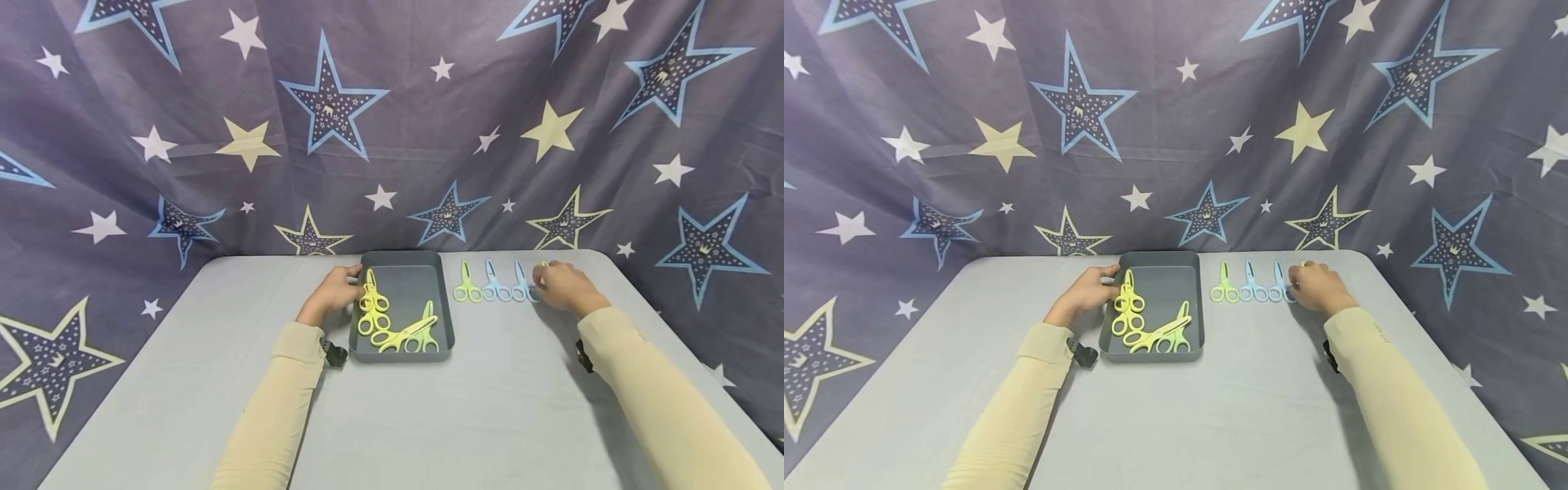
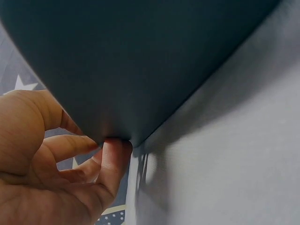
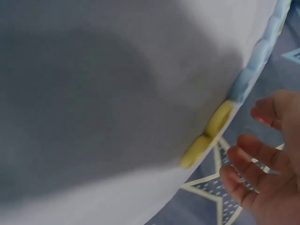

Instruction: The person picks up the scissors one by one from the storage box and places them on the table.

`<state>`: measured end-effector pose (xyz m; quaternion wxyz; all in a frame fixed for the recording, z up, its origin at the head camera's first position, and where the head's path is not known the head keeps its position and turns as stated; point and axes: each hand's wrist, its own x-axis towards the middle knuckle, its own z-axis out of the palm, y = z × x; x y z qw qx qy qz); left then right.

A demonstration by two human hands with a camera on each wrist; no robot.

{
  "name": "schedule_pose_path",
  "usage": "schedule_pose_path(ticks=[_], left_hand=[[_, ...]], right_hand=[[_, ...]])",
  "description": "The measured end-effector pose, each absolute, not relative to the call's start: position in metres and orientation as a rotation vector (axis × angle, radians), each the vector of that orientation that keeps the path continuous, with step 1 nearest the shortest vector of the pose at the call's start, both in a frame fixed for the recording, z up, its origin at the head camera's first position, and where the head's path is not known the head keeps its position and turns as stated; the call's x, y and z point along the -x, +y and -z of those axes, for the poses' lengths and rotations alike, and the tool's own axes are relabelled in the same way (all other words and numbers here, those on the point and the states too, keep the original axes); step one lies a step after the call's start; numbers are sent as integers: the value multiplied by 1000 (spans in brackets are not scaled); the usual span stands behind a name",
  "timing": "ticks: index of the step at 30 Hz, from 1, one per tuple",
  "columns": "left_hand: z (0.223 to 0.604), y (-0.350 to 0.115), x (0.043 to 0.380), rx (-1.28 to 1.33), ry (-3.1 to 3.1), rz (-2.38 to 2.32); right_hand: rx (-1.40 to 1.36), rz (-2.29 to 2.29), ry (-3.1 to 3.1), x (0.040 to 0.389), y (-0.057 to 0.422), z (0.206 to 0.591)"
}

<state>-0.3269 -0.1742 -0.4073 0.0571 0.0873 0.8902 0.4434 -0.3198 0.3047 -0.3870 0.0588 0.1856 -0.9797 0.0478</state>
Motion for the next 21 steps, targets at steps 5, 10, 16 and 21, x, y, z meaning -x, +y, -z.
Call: schedule_pose_path(ticks=[5, 10, 16, 21], left_hand=[[407, -173, 327, -263, 2702, -1340], [407, -173, 326, -253, 2695, -1344], [408, -173, 328, -243, 2680, -1341], [407, -174, 329, -235, 2681, -1345]], right_hand=[[-598, -147, -2902, 315, 289, 383], [-624, -151, -2875, 311, 270, 384], [-678, -182, -2865, 310, 251, 386], [-735, -253, -2834, 308, 233, 385]])
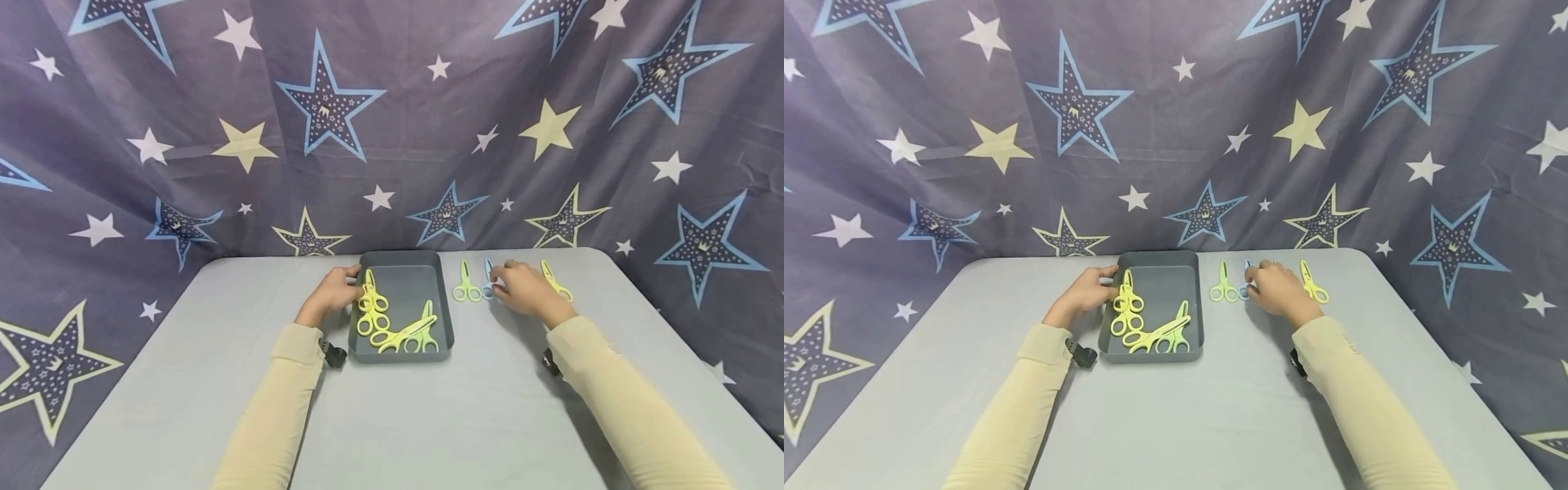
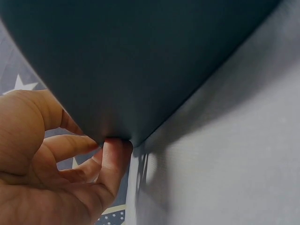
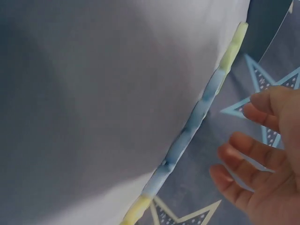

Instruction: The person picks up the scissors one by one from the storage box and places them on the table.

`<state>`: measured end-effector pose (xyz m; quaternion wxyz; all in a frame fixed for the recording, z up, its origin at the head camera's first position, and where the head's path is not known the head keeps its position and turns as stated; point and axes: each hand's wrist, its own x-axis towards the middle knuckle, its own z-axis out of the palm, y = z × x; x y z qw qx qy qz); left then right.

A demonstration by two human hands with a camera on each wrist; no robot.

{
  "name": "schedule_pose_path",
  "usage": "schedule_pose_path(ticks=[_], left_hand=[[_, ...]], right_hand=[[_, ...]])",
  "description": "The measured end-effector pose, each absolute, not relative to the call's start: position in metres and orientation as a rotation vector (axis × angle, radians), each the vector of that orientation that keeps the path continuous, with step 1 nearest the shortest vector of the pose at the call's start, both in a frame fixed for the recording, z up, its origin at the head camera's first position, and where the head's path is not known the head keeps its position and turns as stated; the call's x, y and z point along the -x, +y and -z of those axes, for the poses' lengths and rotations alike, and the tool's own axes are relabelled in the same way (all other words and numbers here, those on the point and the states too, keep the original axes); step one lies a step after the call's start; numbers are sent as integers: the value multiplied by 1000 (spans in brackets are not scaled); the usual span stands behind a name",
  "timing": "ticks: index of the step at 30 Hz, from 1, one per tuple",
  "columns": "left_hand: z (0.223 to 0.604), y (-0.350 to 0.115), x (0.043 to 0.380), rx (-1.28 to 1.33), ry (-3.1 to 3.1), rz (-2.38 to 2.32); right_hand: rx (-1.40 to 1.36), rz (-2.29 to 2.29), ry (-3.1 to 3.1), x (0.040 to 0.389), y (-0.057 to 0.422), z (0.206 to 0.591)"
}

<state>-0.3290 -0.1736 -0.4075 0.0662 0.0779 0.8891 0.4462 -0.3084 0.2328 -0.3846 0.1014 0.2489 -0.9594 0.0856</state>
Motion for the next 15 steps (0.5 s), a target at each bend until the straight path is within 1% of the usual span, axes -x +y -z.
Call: schedule_pose_path(ticks=[6, 15], left_hand=[[406, -175, 328, -234, 2682, -1351], [405, -173, 327, -249, 2688, -1348]], right_hand=[[-772, -269, -2816, 304, 211, 381], [-916, -286, -2712, 293, 179, 375]])
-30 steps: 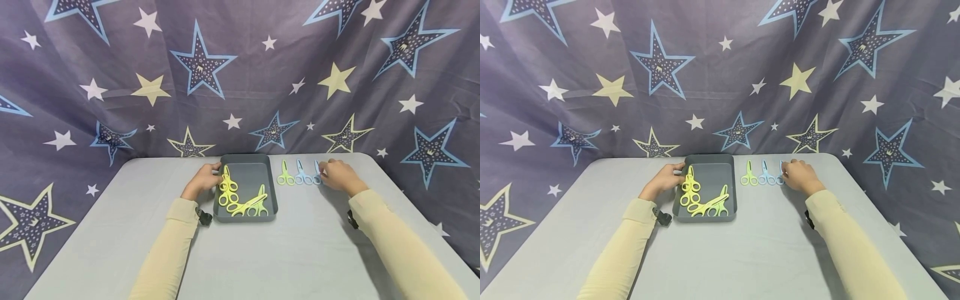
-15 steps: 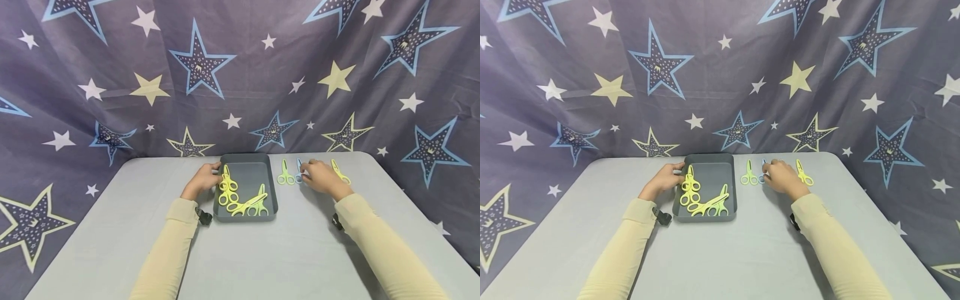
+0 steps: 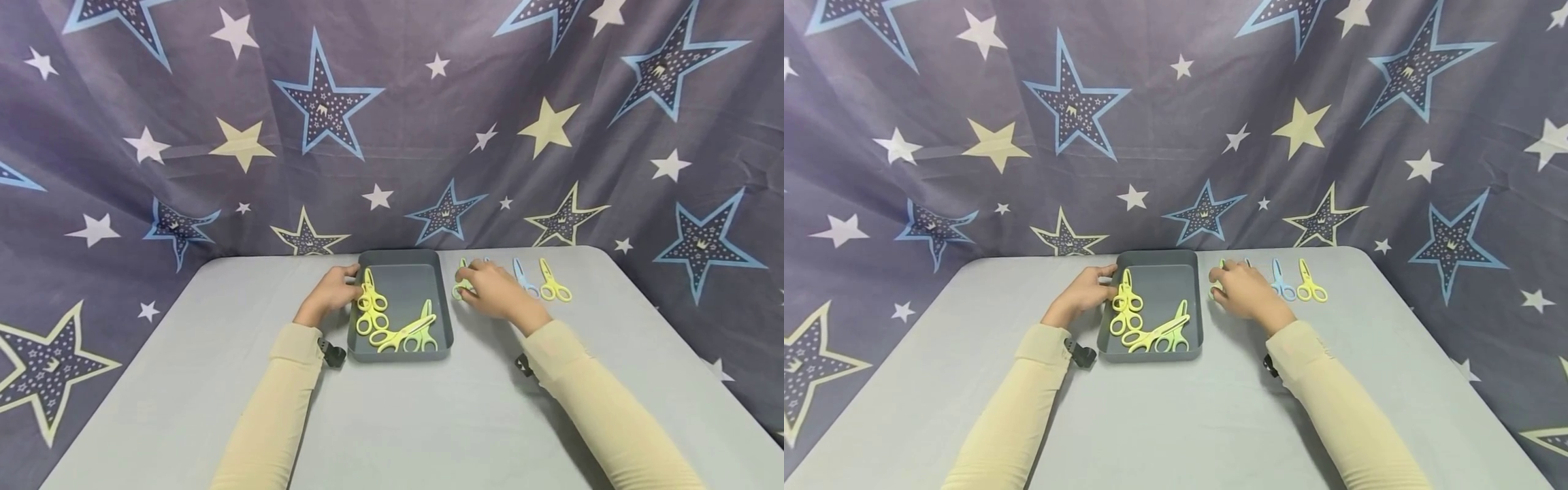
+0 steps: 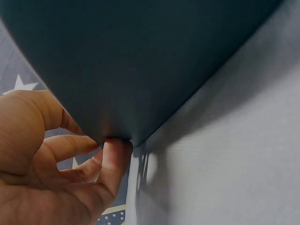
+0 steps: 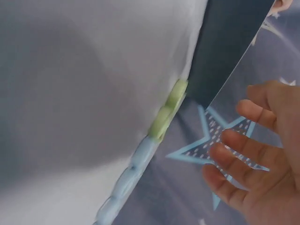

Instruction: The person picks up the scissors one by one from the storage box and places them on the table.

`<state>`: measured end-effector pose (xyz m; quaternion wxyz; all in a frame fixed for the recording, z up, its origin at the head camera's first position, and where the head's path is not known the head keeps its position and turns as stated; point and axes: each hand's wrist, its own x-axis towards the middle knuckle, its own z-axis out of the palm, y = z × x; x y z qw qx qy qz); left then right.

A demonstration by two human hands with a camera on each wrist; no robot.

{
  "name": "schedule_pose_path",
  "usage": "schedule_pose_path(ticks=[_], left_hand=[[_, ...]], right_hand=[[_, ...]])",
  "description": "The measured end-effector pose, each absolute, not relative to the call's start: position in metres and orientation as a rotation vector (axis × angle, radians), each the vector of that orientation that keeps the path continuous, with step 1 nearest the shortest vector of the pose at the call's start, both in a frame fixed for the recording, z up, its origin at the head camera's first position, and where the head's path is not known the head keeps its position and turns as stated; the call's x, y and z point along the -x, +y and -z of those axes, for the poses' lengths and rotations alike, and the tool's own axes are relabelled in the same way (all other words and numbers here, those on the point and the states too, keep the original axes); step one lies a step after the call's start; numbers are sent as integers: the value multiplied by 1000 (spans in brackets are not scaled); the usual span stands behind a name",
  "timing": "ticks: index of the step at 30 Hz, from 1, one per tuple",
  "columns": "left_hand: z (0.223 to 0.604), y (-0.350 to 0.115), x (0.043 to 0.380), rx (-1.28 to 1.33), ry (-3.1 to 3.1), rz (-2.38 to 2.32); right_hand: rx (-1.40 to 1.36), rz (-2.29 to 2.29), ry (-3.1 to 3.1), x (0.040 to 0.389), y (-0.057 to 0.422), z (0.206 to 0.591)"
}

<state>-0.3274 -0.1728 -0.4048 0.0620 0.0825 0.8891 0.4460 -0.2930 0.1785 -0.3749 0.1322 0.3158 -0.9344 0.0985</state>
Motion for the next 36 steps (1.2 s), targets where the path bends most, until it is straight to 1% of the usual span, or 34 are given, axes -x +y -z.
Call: schedule_pose_path(ticks=[16, 36], left_hand=[[406, -173, 328, -228, 2675, -1355], [405, -174, 328, -245, 2675, -1360]], right_hand=[[-1221, -210, -2580, 271, 126, 374], [-1639, -383, -2726, 268, 93, 379]])
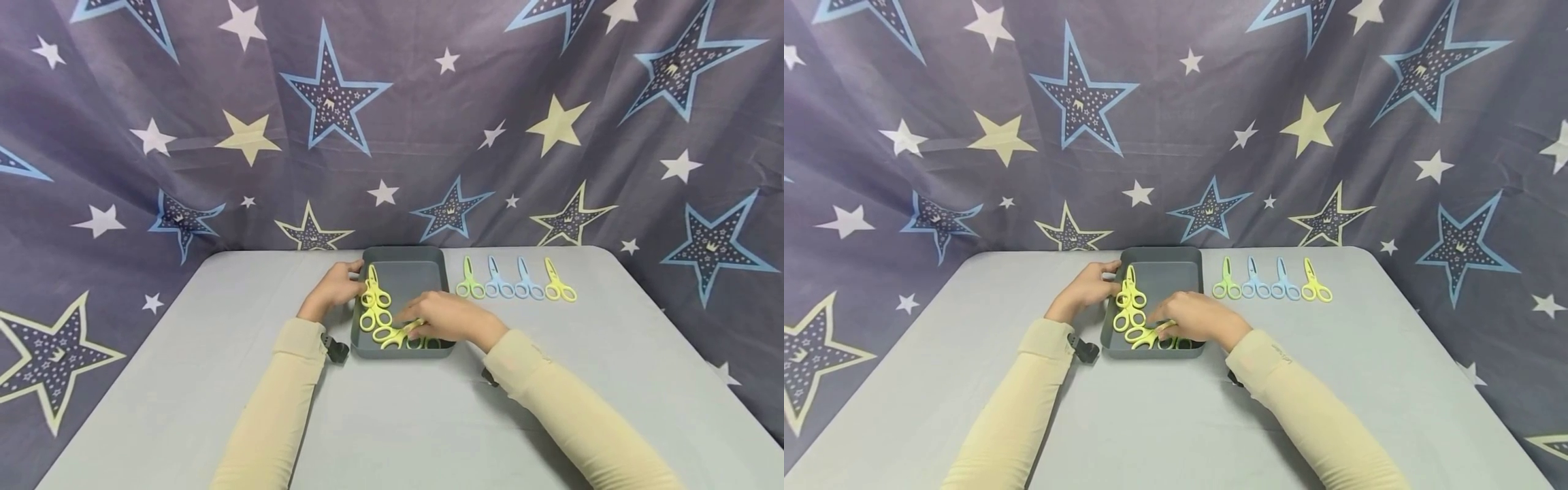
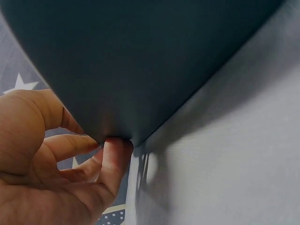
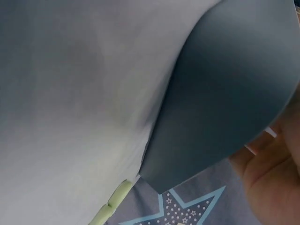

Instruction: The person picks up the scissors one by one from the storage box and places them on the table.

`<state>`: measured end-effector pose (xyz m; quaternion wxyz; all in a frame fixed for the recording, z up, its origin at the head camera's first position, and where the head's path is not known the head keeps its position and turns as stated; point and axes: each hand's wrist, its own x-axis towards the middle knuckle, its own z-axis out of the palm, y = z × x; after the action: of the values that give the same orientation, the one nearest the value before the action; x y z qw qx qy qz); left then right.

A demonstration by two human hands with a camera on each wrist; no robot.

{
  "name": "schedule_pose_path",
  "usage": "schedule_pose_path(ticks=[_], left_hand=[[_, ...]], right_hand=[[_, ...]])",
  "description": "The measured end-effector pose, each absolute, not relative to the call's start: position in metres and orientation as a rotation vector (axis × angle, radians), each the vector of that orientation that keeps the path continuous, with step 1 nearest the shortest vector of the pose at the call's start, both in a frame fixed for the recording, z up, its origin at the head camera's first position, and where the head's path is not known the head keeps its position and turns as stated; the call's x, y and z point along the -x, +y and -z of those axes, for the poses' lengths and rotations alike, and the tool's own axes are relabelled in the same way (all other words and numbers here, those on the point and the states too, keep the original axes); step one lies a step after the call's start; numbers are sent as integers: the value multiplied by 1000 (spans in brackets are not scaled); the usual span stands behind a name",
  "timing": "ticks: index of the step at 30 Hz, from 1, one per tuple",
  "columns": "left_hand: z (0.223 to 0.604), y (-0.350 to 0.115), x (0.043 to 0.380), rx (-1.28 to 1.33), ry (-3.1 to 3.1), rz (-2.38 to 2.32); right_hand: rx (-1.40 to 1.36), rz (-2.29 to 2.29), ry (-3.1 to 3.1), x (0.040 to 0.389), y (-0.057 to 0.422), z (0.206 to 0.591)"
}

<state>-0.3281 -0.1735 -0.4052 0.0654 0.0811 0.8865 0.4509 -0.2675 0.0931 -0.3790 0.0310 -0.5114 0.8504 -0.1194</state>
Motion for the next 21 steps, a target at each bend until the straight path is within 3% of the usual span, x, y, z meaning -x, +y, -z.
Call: schedule_pose_path(ticks=[21], left_hand=[[409, -176, 331, -231, 2674, -1352]], right_hand=[[1563, 298, 2647, 268, 84, 384]])
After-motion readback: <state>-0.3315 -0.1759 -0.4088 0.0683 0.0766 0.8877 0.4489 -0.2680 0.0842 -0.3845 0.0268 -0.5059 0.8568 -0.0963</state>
